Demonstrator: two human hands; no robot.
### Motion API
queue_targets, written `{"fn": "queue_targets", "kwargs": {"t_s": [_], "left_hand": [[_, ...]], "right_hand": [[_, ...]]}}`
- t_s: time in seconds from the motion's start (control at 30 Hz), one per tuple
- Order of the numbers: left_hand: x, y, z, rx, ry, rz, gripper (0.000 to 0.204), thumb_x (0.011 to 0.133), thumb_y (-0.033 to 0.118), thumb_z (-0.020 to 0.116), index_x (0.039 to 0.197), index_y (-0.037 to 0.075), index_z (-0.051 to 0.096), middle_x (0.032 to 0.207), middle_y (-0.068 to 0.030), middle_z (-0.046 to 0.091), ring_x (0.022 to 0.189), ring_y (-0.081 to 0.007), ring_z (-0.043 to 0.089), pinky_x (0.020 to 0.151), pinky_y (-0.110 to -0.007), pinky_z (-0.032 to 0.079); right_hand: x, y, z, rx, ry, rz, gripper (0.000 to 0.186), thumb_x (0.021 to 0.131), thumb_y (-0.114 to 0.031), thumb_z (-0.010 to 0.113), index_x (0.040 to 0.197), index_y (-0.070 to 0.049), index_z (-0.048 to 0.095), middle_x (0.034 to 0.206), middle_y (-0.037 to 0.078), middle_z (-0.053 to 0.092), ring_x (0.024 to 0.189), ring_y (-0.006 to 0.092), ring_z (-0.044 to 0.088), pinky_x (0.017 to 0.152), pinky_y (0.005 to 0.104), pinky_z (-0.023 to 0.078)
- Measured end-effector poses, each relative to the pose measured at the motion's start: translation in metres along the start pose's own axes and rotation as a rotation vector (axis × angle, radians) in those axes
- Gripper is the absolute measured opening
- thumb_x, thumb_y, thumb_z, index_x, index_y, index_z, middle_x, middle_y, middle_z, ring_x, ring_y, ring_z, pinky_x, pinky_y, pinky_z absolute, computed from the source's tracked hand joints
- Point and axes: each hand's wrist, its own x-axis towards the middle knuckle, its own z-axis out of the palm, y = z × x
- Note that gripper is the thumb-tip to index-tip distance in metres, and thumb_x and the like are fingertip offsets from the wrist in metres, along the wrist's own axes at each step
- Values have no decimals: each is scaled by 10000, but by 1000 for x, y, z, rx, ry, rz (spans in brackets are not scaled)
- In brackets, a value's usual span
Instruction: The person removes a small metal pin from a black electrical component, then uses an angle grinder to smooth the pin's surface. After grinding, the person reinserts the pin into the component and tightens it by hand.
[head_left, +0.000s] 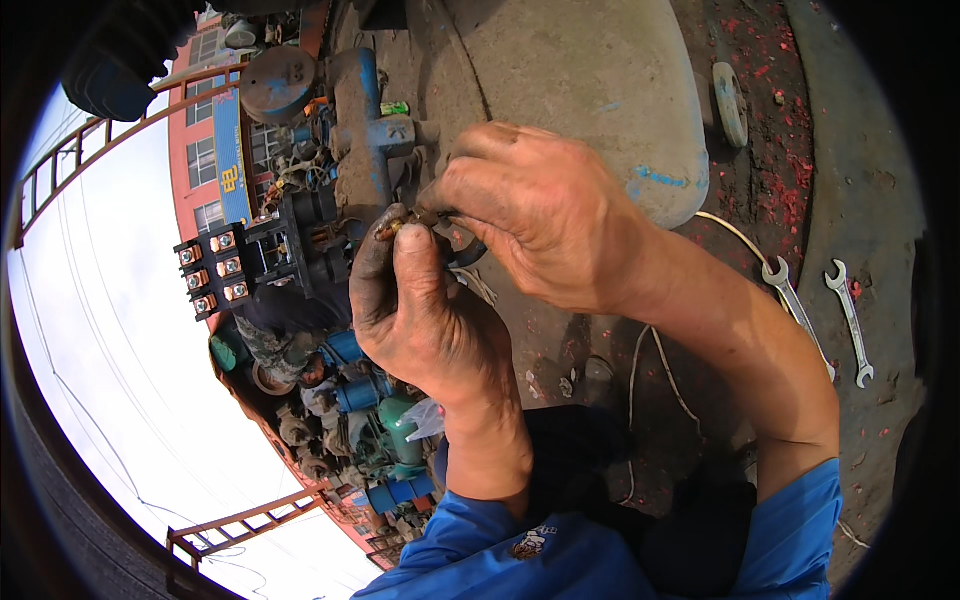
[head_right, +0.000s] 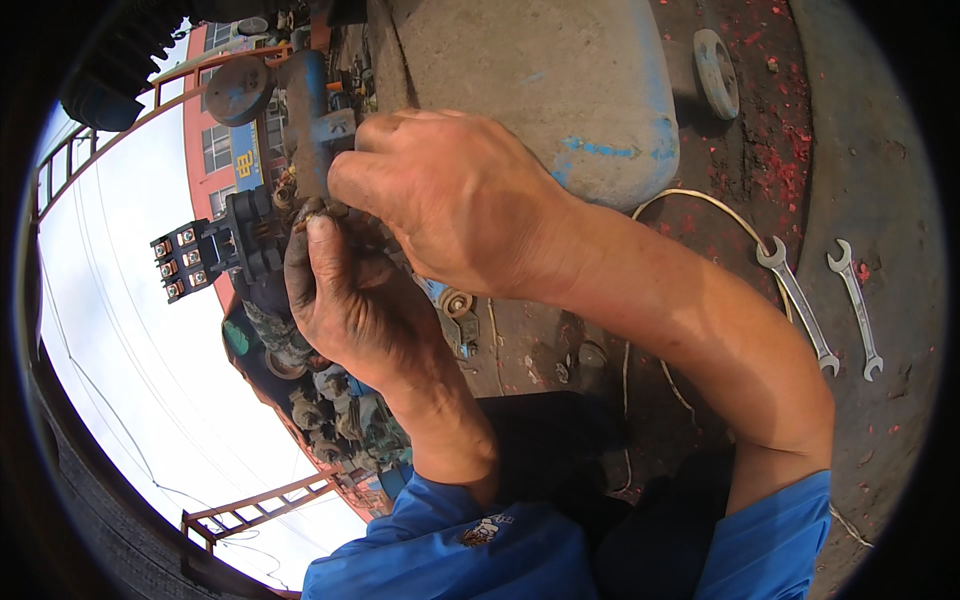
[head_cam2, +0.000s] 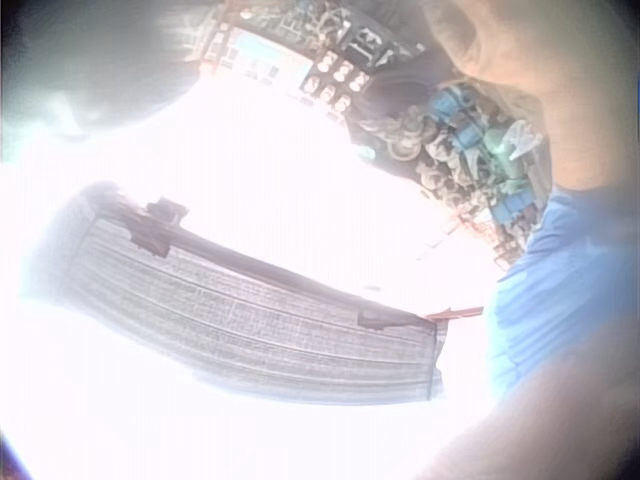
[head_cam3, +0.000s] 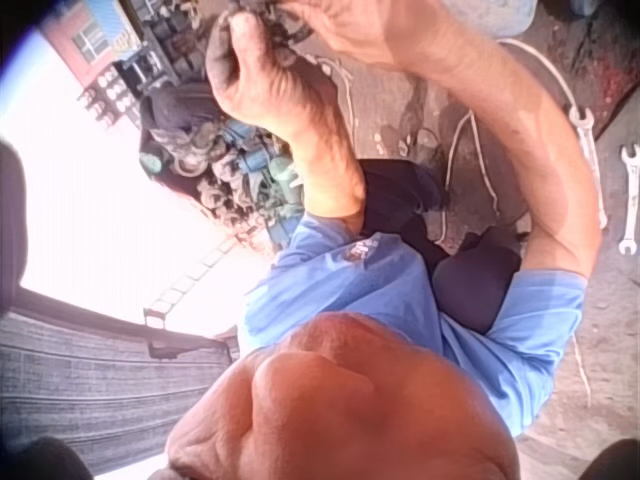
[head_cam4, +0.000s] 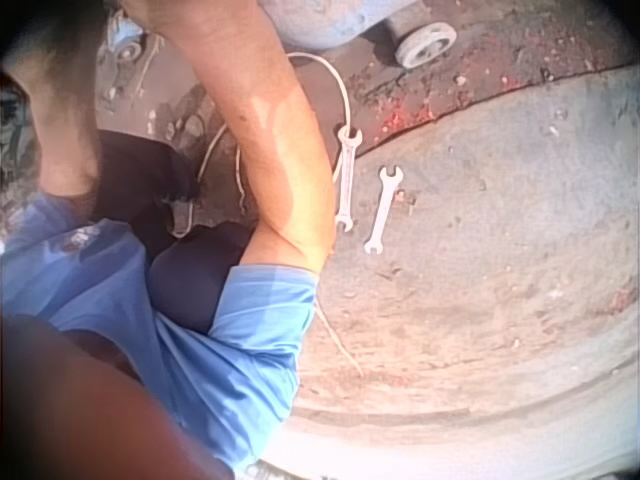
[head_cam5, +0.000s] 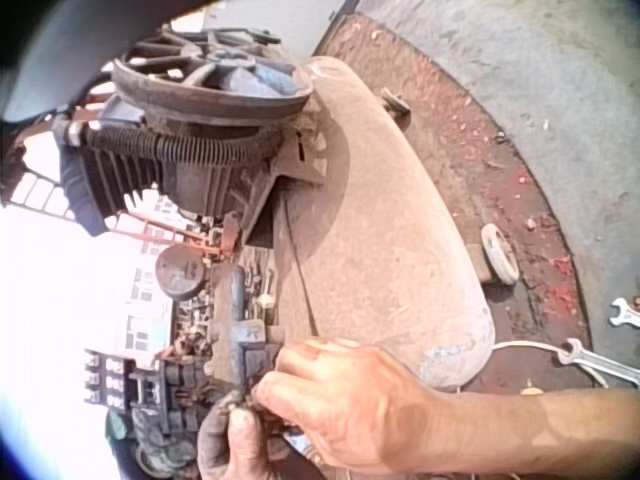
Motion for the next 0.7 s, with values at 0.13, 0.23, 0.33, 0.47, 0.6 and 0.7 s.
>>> {"fn": "queue_targets", "kwargs": {"t_s": [0.13,0.23,0.33,0.47,0.6,0.7], "left_hand": [[1,-1,0,33,43,-8,136,1014,81,628,1008,-50,664,931,-126,714,826,-163,680,760,-264,550],[0,-1,5,-28,0,6,133,1012,78,626,993,-46,671,926,-124,716,811,-161,678,757,-261,551],[-1,-1,9,-73,-9,23,131,1009,74,623,997,-46,674,937,-126,717,820,-164,677,776,-269,553],[-1,-1,8,-85,-26,39,133,1005,71,625,1019,-53,674,958,-131,718,848,-171,678,807,-290,558],[-1,0,4,-15,-30,58,175,1007,87,628,1082,-67,663,1004,-139,714,893,-181,680,824,-301,561],[-5,-1,-5,112,30,57,237,1016,105,621,1162,-81,633,1063,-159,700,935,-206,677,854,-320,565]], "right_hand": [[-1,-2,-2,-31,-4,5,70,825,-72,650,852,-57,587,801,137,577,786,382,611,670,492,493],[-1,-2,-2,-13,0,12,68,826,-71,651,860,-59,593,800,137,578,784,381,610,668,490,493],[-1,-2,-3,1,-8,11,107,816,-48,678,905,-60,621,809,126,582,782,366,607,661,470,483],[-1,0,-6,7,-36,19,207,793,-1,730,980,-58,663,838,108,595,788,345,602,649,436,467],[1,0,-5,4,-70,41,209,795,11,730,981,-61,665,846,106,604,793,340,611,648,441,470],[2,-1,-3,-29,-60,-5,208,795,5,733,978,-68,669,849,95,618,800,335,621,653,435,491]]}}
